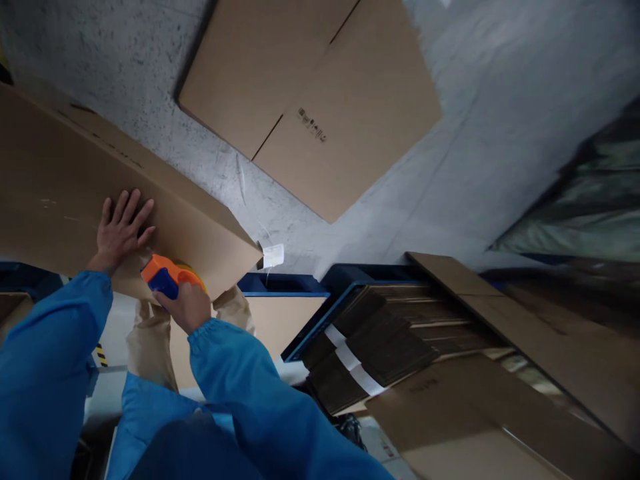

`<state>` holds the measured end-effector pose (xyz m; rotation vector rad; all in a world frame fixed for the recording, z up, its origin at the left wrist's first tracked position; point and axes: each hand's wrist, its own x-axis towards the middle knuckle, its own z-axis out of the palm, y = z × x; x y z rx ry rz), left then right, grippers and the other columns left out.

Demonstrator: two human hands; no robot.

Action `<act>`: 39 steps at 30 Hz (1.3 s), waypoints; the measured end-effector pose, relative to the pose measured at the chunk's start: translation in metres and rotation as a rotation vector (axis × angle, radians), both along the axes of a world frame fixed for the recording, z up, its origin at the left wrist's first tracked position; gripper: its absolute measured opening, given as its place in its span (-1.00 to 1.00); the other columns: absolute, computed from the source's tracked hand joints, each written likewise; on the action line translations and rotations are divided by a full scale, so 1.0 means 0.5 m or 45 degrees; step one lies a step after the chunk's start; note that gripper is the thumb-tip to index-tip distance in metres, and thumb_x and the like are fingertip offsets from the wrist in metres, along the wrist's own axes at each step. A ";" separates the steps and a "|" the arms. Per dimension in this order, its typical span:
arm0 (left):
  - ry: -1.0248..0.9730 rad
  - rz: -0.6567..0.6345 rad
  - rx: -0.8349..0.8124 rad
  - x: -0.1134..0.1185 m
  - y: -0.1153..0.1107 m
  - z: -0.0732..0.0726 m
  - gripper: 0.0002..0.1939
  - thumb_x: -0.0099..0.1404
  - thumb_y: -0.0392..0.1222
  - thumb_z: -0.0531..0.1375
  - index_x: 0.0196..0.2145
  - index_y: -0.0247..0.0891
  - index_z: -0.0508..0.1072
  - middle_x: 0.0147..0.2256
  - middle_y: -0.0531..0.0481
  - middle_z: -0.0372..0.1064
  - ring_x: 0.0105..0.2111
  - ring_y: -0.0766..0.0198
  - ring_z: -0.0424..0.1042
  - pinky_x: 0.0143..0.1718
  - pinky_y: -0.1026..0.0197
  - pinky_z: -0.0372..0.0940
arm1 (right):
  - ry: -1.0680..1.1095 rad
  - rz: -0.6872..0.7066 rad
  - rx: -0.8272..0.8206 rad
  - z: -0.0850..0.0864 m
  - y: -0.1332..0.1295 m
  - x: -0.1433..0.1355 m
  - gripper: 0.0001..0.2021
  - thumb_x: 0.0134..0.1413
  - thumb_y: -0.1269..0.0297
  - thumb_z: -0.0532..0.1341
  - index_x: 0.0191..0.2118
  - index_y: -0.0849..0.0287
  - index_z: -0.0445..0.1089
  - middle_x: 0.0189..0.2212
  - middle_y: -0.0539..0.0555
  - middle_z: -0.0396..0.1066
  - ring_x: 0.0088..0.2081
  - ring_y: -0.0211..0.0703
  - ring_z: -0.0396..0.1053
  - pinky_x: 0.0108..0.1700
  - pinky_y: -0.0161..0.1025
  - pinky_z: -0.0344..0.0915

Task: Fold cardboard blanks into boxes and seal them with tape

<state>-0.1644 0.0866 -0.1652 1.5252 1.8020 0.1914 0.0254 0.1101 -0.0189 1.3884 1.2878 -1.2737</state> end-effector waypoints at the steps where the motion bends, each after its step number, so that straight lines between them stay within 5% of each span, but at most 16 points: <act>1: -0.002 0.005 -0.011 -0.001 0.001 -0.002 -0.35 0.35 0.23 0.06 0.31 -0.03 0.26 0.37 -0.10 -0.03 0.39 -0.04 -0.12 0.37 -0.28 -0.39 | 0.000 0.002 -0.014 0.009 -0.002 0.024 -0.49 0.14 -0.24 0.19 -0.16 0.18 0.47 -0.18 0.21 0.54 -0.11 0.05 0.49 -0.14 -0.17 0.37; 11: 0.111 -0.076 -0.005 0.005 0.026 0.009 -0.27 0.36 0.25 0.03 0.32 -0.26 0.22 0.40 -0.19 -0.14 0.41 -0.11 -0.22 0.34 -0.34 -0.48 | -0.355 0.126 -0.173 0.115 -0.054 0.395 -0.57 0.18 -0.13 0.21 -0.10 0.15 0.50 -0.18 0.18 0.55 -0.12 0.04 0.51 -0.14 -0.20 0.35; 15: 0.152 -0.097 -0.021 0.009 0.032 0.010 -0.21 0.35 0.31 -0.01 0.34 -0.28 0.17 0.42 -0.11 -0.24 0.41 -0.12 -0.28 0.34 -0.36 -0.52 | -0.471 0.135 -0.135 0.131 -0.075 0.537 -0.59 0.19 -0.04 0.23 0.02 0.12 0.46 -0.14 0.16 0.53 -0.06 0.03 0.50 -0.09 -0.22 0.35; 19: 0.173 -0.074 -0.042 0.019 0.050 0.026 -0.14 0.33 0.38 -0.07 0.35 -0.29 0.14 0.43 -0.07 -0.32 0.42 -0.15 -0.35 0.35 -0.34 -0.55 | -0.443 0.089 -0.108 0.082 -0.068 0.590 -0.50 0.19 -0.07 0.21 0.14 0.10 0.39 -0.05 0.16 0.51 0.01 0.07 0.46 -0.03 -0.18 0.33; 24: 0.202 -0.116 -0.087 0.029 0.067 0.043 -0.04 0.36 0.40 -0.17 0.32 -0.57 0.09 0.40 -0.43 -0.32 0.38 -0.31 -0.44 0.19 -0.50 -0.44 | -0.409 0.050 -0.139 -0.039 -0.053 0.567 -0.48 0.20 -0.09 0.20 0.11 0.18 0.42 -0.04 0.21 0.51 0.01 0.09 0.46 -0.04 -0.18 0.33; 27: 0.259 -0.137 -0.036 0.026 0.064 0.034 -0.06 0.36 0.40 -0.17 0.33 -0.51 0.11 0.41 -0.37 -0.31 0.39 -0.29 -0.41 0.25 -0.47 -0.46 | -0.416 0.040 -0.143 -0.073 -0.057 0.560 -0.45 0.20 -0.11 0.20 0.15 0.19 0.38 0.01 0.23 0.49 0.04 0.08 0.44 -0.03 -0.18 0.33; 30: 0.282 -0.165 -0.002 0.021 0.058 0.023 -0.10 0.37 0.37 -0.19 0.36 -0.42 0.10 0.43 -0.24 -0.36 0.41 -0.22 -0.39 0.33 -0.40 -0.51 | -0.419 0.027 -0.133 -0.027 -0.072 0.572 -0.47 0.21 -0.08 0.20 0.16 0.16 0.37 0.02 0.21 0.48 0.05 0.08 0.44 -0.02 -0.17 0.33; 36: 0.235 -0.187 -0.024 0.021 0.061 0.029 -0.15 0.39 0.33 -0.15 0.38 -0.37 0.05 0.45 -0.13 -0.44 0.41 -0.20 -0.42 0.32 -0.39 -0.57 | -0.462 0.154 -0.198 0.179 -0.104 0.603 -0.49 0.14 -0.11 0.25 0.08 0.14 0.43 -0.10 0.22 0.53 -0.08 0.11 0.51 -0.12 -0.15 0.37; 39: 0.195 -0.157 -0.016 0.024 0.063 0.039 -0.11 0.37 0.40 -0.18 0.37 -0.34 0.09 0.44 -0.13 -0.39 0.41 -0.22 -0.38 0.32 -0.37 -0.56 | -0.455 0.153 -0.205 0.188 -0.113 0.594 -0.51 0.16 -0.12 0.24 0.04 0.13 0.44 -0.12 0.21 0.53 -0.08 0.10 0.50 -0.12 -0.16 0.36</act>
